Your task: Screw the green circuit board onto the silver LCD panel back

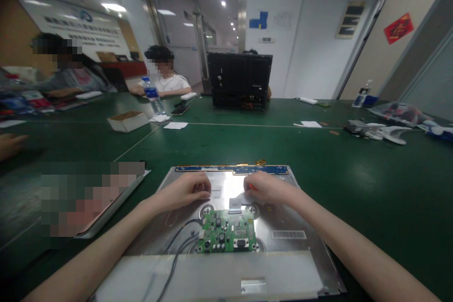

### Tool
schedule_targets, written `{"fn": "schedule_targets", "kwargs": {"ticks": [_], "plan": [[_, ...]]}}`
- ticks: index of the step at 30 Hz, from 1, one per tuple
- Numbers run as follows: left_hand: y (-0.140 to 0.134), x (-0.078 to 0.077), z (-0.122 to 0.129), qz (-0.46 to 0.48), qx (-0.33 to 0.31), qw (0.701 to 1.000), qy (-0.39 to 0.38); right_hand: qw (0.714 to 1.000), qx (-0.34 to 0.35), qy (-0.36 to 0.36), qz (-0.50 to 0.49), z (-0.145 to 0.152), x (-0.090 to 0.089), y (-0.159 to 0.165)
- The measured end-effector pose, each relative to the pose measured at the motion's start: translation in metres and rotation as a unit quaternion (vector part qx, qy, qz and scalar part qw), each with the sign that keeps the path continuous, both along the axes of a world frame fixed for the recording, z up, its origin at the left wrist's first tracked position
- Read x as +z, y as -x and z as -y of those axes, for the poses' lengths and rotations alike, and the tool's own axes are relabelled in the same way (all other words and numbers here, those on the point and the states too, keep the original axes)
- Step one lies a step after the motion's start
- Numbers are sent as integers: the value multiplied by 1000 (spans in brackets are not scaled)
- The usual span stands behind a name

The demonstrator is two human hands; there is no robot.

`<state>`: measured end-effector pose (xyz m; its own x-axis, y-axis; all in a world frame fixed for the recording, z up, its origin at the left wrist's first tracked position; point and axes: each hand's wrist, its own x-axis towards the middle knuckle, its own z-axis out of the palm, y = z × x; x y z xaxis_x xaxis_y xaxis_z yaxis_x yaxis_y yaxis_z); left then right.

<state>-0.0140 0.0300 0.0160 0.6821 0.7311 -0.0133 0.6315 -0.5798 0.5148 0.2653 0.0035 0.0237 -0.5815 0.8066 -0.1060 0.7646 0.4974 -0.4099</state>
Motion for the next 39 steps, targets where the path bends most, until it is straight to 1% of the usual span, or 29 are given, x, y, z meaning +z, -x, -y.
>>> {"fn": "schedule_targets", "kwargs": {"ticks": [3, 6, 8, 10, 12, 15, 17, 19, 24, 27, 30, 32, 33, 35, 37, 39], "plan": [[1, 4, 0, 1, 3, 1000, 12, 1000, 27, -15, 5, -10, 8, 27], [5, 12, 1, 7, -4, 999, 51, 998, 52, -35, 9, -17, 12, 55], [8, 17, 2, 16, -25, 995, 93, 997, 69, -45, 11, -21, 9, 70], [11, 21, 4, 26, -60, 989, 135, 995, 83, -51, 14, -23, 5, 79], [12, 23, 7, 36, -101, 979, 175, 994, 95, -59, 13, -24, 0, 83], [11, 23, 12, 30, -155, 957, 242, 992, 106, -75, 6, -20, -3, 80], [9, 22, 16, 12, -176, 946, 272, 991, 105, -86, 0, -15, -4, 72], [9, 22, 18, -2, -181, 941, 285, 991, 93, -98, -5, -7, -4, 62], [9, 22, 17, -23, -158, 951, 266, 989, 59, -133, -13, 10, -9, 39], [8, 21, 16, -43, -159, 952, 257, 988, 55, -144, -15, 19, -12, 32], [6, 21, 18, -48, -169, 951, 254, 987, 48, -154, -5, 28, -9, 29], [5, 21, 18, -33, -164, 953, 252, 987, 37, -159, 10, 32, -7, 27], [5, 22, 17, -20, -154, 958, 242, 987, 31, -158, 11, 34, -6, 25], [7, 23, 13, -1, -116, 974, 196, 988, 25, -150, -9, 37, -5, 20], [10, 24, 8, -3, -71, 988, 135, 989, 23, -138, -44, 39, -5, 15], [13, 25, 2, -10, -37, 994, 99, 990, 26, -125, -66, 42, -5, 11]]}}
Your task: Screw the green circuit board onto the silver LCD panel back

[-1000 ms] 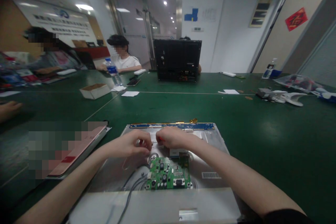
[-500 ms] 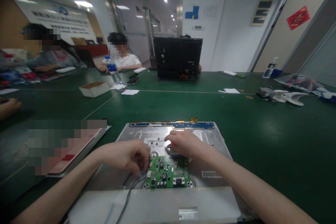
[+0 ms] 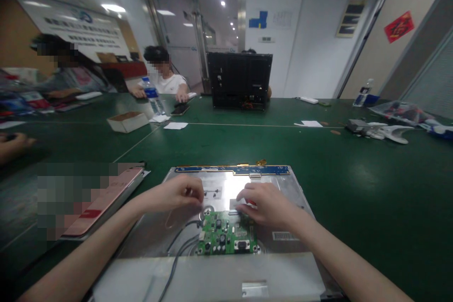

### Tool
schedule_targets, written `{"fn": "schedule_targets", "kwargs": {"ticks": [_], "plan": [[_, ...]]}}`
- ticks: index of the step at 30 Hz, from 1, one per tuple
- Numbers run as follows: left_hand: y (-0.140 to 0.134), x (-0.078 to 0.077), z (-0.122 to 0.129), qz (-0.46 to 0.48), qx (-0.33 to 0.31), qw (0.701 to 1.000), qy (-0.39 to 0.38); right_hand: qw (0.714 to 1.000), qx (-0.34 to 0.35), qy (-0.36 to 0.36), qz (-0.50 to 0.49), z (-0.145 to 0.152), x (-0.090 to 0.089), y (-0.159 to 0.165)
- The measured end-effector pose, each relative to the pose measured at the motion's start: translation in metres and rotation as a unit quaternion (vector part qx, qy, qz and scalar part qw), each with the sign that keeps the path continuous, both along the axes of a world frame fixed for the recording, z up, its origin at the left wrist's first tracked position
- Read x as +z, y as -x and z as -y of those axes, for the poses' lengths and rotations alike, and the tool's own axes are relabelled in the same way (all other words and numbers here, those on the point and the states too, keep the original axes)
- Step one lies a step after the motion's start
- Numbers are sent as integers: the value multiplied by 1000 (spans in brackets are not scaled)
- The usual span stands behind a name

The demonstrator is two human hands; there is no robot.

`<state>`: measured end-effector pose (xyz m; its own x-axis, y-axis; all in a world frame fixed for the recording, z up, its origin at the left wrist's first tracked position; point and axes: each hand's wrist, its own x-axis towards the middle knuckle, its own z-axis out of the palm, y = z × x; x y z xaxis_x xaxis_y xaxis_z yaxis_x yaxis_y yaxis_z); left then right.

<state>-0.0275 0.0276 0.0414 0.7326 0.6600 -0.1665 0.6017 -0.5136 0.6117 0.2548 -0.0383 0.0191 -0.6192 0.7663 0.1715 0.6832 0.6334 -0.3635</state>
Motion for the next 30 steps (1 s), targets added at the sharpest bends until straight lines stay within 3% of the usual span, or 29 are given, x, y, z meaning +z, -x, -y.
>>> {"fn": "schedule_targets", "kwargs": {"ticks": [3, 8, 24, 30], "plan": [[5, 1, -3, 5, 2, 1000, 18, 999, 18, 28, 1, 4, 2, -2], [-2, -4, 8, -1, -74, 991, 114, 999, 21, 30, 4, 5, 2, -1], [-9, -18, 8, 53, -110, 988, 97, 999, 24, 21, 10, 1, -5, -2], [-10, -15, 10, 52, -117, 987, 93, 999, 26, 21, 17, 2, -6, -2]]}}
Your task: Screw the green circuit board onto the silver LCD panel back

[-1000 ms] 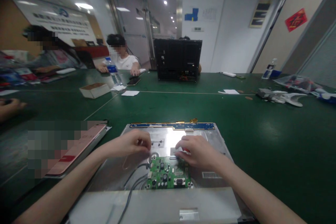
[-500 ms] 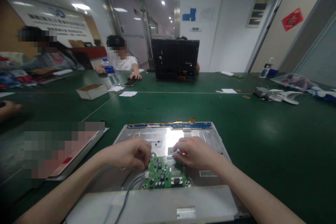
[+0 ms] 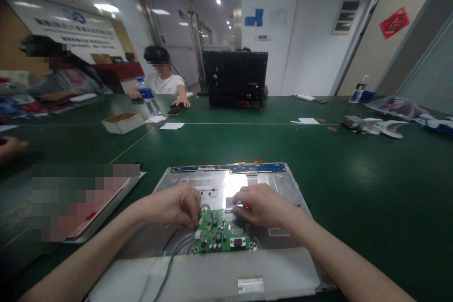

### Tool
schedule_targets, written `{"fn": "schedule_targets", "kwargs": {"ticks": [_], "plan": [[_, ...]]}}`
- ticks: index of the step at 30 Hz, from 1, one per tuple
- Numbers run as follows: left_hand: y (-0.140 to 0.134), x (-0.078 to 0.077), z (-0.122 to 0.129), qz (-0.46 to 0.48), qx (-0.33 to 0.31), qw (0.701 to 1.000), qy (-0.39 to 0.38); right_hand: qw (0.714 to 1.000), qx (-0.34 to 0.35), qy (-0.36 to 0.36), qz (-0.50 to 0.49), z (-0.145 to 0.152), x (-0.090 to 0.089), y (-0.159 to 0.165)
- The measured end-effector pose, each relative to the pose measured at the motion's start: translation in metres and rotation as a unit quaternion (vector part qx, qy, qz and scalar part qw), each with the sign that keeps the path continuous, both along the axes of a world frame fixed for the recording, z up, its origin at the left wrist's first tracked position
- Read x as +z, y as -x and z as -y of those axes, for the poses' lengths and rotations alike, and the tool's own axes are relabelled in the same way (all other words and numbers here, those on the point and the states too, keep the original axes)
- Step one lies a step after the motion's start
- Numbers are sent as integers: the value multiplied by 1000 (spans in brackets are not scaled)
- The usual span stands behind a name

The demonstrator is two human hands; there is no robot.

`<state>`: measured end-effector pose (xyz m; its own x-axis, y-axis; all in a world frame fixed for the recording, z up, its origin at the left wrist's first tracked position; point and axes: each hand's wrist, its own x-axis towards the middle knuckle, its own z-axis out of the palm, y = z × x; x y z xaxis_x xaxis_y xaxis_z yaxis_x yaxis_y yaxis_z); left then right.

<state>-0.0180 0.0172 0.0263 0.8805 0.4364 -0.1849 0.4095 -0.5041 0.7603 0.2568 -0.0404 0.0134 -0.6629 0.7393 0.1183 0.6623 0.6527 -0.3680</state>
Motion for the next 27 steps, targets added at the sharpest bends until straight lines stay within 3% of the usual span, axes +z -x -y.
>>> {"fn": "schedule_targets", "kwargs": {"ticks": [27], "plan": [[6, 6, -3, -22, -8, 999, -29, 1000, -1, -10, 19, 1, 3, 0]]}}
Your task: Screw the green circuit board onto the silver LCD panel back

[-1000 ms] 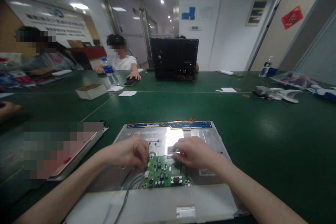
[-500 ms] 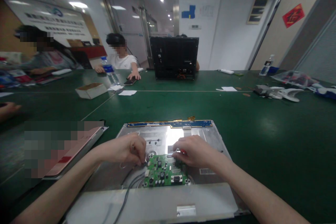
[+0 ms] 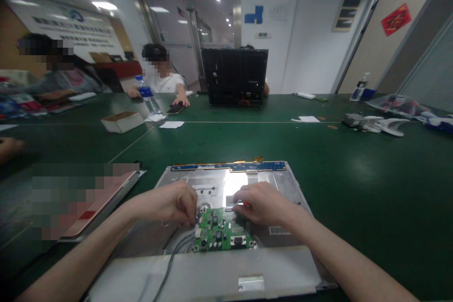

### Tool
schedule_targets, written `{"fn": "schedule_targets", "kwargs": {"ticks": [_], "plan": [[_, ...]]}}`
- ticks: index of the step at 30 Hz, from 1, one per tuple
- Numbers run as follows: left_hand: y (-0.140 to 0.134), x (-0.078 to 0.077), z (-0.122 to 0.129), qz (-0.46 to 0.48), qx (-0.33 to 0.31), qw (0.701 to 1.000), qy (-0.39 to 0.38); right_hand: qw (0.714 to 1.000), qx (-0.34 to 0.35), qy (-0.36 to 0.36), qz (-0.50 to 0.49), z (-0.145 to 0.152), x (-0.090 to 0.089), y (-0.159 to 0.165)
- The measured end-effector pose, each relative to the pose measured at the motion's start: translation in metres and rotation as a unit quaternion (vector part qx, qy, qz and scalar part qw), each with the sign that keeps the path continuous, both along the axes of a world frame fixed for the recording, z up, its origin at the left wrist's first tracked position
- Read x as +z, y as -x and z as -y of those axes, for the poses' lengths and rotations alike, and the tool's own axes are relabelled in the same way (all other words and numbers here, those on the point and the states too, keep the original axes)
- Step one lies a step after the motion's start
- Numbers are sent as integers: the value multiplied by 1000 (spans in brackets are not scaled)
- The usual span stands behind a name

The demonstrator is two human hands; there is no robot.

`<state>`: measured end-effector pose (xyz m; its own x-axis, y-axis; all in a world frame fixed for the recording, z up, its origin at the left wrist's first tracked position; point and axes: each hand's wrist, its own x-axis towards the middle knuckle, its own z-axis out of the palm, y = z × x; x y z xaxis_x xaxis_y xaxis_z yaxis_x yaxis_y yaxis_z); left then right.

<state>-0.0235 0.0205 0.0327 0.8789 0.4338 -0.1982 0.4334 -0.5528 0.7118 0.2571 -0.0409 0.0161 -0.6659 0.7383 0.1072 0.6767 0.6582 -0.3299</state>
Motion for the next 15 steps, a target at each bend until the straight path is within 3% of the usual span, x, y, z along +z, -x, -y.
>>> {"fn": "schedule_targets", "kwargs": {"ticks": [15], "plan": [[-8, 6, 9, -85, 37, 993, -73, 1000, 8, -9, 4, -1, -3, -1]]}}
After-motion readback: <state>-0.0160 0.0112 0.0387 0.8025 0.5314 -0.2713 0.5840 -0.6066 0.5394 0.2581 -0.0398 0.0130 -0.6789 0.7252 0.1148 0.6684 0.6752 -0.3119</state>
